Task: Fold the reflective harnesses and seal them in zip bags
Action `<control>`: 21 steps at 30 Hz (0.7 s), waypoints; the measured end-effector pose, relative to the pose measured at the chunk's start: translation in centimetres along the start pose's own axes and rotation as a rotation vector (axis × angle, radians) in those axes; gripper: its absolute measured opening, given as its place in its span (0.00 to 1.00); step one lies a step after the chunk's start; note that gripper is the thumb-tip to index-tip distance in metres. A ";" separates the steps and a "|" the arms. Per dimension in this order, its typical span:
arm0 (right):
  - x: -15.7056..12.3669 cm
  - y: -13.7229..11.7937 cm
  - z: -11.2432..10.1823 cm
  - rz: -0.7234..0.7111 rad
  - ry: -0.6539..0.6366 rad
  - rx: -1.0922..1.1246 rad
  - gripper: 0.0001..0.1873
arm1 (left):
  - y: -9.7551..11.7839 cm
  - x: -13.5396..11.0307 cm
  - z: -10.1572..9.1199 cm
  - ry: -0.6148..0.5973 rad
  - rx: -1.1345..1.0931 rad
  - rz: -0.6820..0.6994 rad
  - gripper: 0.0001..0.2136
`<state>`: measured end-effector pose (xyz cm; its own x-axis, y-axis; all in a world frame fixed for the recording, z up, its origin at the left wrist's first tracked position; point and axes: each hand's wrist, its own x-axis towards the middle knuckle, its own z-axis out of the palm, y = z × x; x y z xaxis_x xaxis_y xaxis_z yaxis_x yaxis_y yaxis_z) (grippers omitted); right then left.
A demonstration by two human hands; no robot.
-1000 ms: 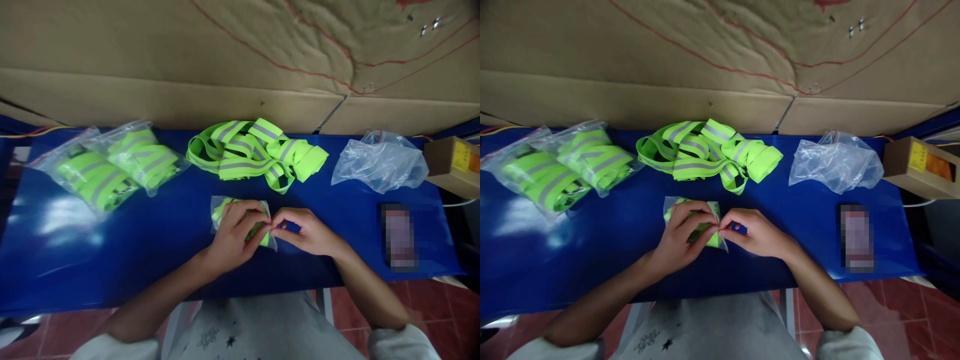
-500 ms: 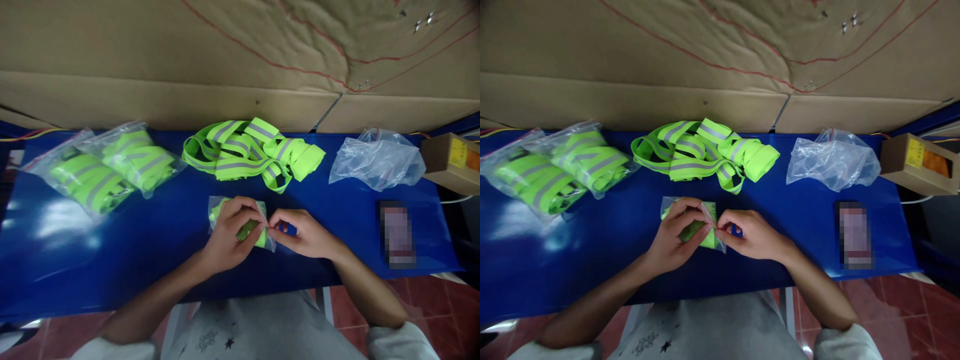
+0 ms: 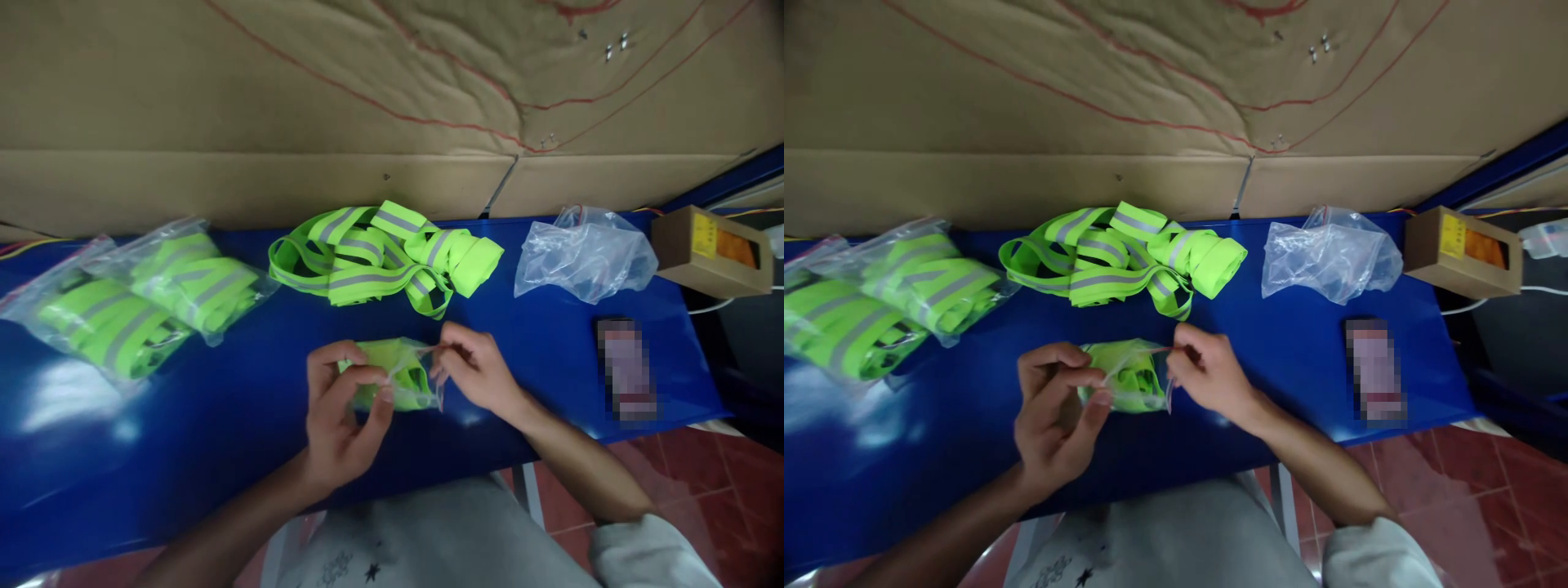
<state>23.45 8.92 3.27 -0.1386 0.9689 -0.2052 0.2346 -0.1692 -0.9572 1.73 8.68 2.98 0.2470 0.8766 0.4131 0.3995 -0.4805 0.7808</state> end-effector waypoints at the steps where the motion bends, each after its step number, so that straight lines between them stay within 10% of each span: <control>1: 0.2 0.2 -0.3 -0.017 0.052 -0.030 0.10 | -0.1 0.1 -0.3 0.015 -0.014 -0.014 0.05; 4: 0.6 0.4 -0.9 -0.114 0.144 -0.144 0.11 | -0.9 0.6 -0.8 -0.082 -0.037 0.032 0.04; 9: 0.6 0.4 -1.3 -0.205 0.161 -0.227 0.06 | -3.2 1.8 0.1 -0.365 0.371 0.362 0.32; 17: 0.3 0.1 -3.1 -0.363 -0.068 -0.438 0.09 | -4.5 1.3 0.8 -0.271 0.440 0.436 0.27; 21: -0.2 -0.1 -2.8 -0.298 0.018 -0.523 0.13 | -4.5 1.3 0.9 -0.237 0.425 0.490 0.21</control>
<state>26.14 9.23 3.99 -0.2561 0.9645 0.0643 0.6311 0.2173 -0.7447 1.06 11.96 -0.39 0.6548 0.5487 0.5197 0.4917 -0.8315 0.2584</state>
